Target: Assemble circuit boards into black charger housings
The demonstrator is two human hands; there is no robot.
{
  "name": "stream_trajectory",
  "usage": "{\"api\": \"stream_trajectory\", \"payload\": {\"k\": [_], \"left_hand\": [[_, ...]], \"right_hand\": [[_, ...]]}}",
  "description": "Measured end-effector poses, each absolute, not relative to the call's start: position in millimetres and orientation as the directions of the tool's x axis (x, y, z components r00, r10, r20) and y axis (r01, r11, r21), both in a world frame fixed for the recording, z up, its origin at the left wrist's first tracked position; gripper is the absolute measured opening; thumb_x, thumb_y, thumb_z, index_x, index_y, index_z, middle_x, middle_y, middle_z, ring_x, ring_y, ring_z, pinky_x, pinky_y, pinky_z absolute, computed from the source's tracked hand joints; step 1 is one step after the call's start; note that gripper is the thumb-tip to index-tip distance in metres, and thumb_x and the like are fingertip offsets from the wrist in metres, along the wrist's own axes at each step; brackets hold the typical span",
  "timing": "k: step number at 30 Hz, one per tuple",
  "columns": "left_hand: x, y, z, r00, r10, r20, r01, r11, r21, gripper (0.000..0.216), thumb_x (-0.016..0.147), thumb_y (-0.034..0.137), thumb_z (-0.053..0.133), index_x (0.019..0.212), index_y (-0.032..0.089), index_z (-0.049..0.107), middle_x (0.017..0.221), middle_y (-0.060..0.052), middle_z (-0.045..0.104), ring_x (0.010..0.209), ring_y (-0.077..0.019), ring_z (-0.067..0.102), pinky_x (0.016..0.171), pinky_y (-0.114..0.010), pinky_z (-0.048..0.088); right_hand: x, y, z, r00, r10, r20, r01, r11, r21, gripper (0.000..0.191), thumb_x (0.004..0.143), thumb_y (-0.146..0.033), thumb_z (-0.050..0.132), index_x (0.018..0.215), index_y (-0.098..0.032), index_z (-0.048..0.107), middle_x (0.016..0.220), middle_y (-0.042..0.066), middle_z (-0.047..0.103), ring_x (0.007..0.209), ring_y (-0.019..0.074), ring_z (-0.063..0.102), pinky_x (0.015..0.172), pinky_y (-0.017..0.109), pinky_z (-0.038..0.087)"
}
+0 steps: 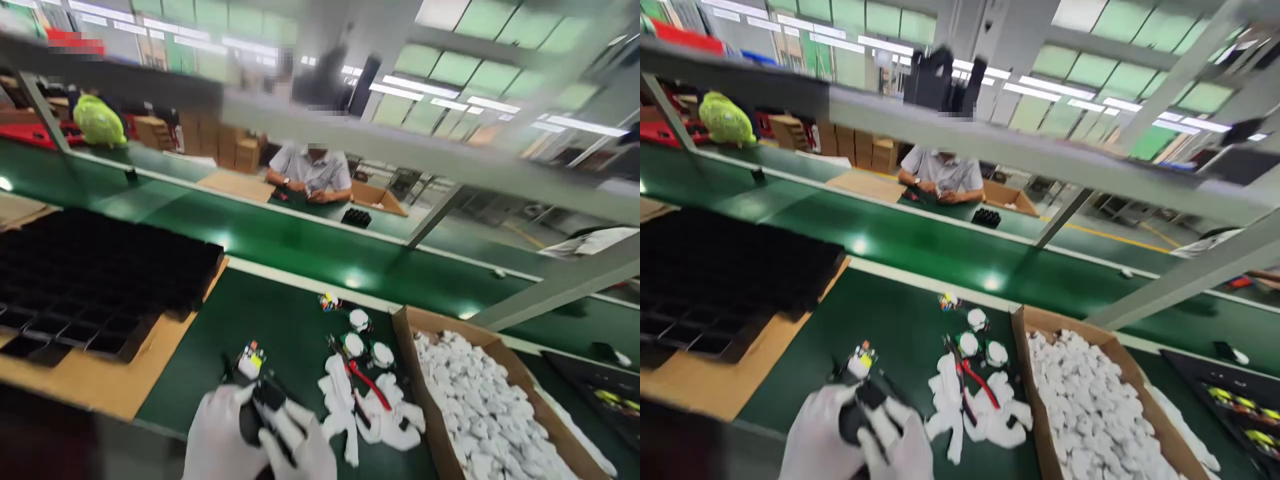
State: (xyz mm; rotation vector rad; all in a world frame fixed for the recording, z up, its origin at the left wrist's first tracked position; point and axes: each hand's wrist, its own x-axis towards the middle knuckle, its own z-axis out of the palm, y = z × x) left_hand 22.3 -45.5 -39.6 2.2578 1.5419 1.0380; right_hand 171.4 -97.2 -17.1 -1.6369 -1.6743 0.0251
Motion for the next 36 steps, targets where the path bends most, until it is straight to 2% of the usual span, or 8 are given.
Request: {"api": "stream_trajectory", "payload": {"k": [2, 7, 12, 17, 23, 26, 31, 36], "left_hand": [[21, -45, -33, 0.157, 0.899, 0.409, 0.698, -0.394, 0.598, 0.029, 0.071, 0.020, 0.071, 0.100, 0.021, 0.073, 0.087, -0.009, 0.075, 0.079, -0.0304, 0.071, 0.074, -0.042, 0.055], [17, -38, -19, 0.164, 0.906, 0.391, 0.603, -0.405, 0.687, 0.039, 0.068, 0.029, 0.075, 0.106, 0.019, 0.070, 0.089, -0.009, 0.072, 0.084, -0.0298, 0.068, 0.079, -0.043, 0.053], [14, -34, -25, 0.159, 0.897, 0.413, 0.633, -0.413, 0.655, 0.040, 0.069, 0.035, 0.078, 0.104, 0.017, 0.070, 0.092, -0.011, 0.073, 0.085, -0.0316, 0.069, 0.080, -0.045, 0.054], [16, -29, -28, 0.154, 0.891, 0.428, 0.689, -0.407, 0.599, 0.037, 0.072, 0.037, 0.078, 0.102, 0.016, 0.072, 0.086, -0.010, 0.074, 0.080, -0.0303, 0.069, 0.077, -0.044, 0.054], [17, -26, -28, 0.203, 0.882, 0.425, 0.750, -0.419, 0.511, 0.023, 0.076, 0.029, 0.073, 0.096, 0.018, 0.074, 0.077, -0.008, 0.071, 0.075, -0.0275, 0.070, 0.072, -0.040, 0.050], [17, -25, -29, 0.213, 0.890, 0.403, 0.770, -0.407, 0.492, 0.026, 0.074, 0.033, 0.074, 0.096, 0.019, 0.074, 0.077, -0.008, 0.071, 0.075, -0.0282, 0.070, 0.071, -0.040, 0.048], [18, -23, -26, 0.205, 0.887, 0.414, 0.737, -0.418, 0.531, 0.040, 0.064, 0.037, 0.075, 0.097, 0.016, 0.070, 0.074, -0.006, 0.070, 0.071, -0.0271, 0.068, 0.072, -0.041, 0.047], [20, -24, -20, 0.178, 0.915, 0.363, 0.710, -0.375, 0.596, 0.030, 0.068, 0.035, 0.074, 0.093, 0.019, 0.068, 0.076, -0.005, 0.069, 0.071, -0.0247, 0.066, 0.076, -0.040, 0.047]], "right_hand": [[171, -99, -19, 0.123, 0.811, 0.572, 0.833, 0.228, -0.503, 0.020, 0.099, -0.024, 0.073, 0.119, -0.028, 0.076, 0.107, 0.005, 0.079, 0.097, 0.0200, 0.078, 0.084, 0.031, 0.066], [167, -88, -1, 0.071, 0.730, 0.680, 0.856, 0.306, -0.417, 0.018, 0.096, -0.020, 0.076, 0.112, -0.027, 0.077, 0.106, 0.005, 0.079, 0.094, 0.0187, 0.079, 0.083, 0.029, 0.066], [163, -81, -1, 0.134, 0.779, 0.612, 0.890, 0.178, -0.421, 0.020, 0.097, -0.030, 0.074, 0.117, -0.024, 0.078, 0.100, 0.006, 0.079, 0.088, 0.0208, 0.078, 0.075, 0.033, 0.066], [157, -79, -11, 0.203, 0.844, 0.496, 0.880, 0.064, -0.470, 0.027, 0.097, -0.034, 0.073, 0.120, -0.023, 0.080, 0.108, 0.009, 0.080, 0.097, 0.0247, 0.078, 0.082, 0.038, 0.065], [149, -83, -20, 0.196, 0.886, 0.420, 0.843, 0.067, -0.534, 0.019, 0.098, -0.028, 0.072, 0.114, -0.026, 0.082, 0.110, 0.007, 0.080, 0.098, 0.0223, 0.079, 0.081, 0.033, 0.065], [151, -81, -19, 0.263, 0.862, 0.434, 0.829, 0.028, -0.559, 0.035, 0.096, -0.031, 0.076, 0.130, -0.023, 0.074, 0.112, 0.009, 0.080, 0.098, 0.0235, 0.078, 0.083, 0.034, 0.066], [159, -71, -6, 0.242, 0.892, 0.382, 0.769, 0.064, -0.636, 0.027, 0.092, -0.031, 0.079, 0.117, -0.022, 0.076, 0.102, 0.006, 0.080, 0.090, 0.0228, 0.077, 0.080, 0.035, 0.066], [162, -67, -1, 0.235, 0.893, 0.384, 0.742, 0.091, -0.664, 0.024, 0.094, -0.031, 0.078, 0.116, -0.022, 0.079, 0.101, 0.007, 0.081, 0.092, 0.0232, 0.077, 0.084, 0.038, 0.066]]}}
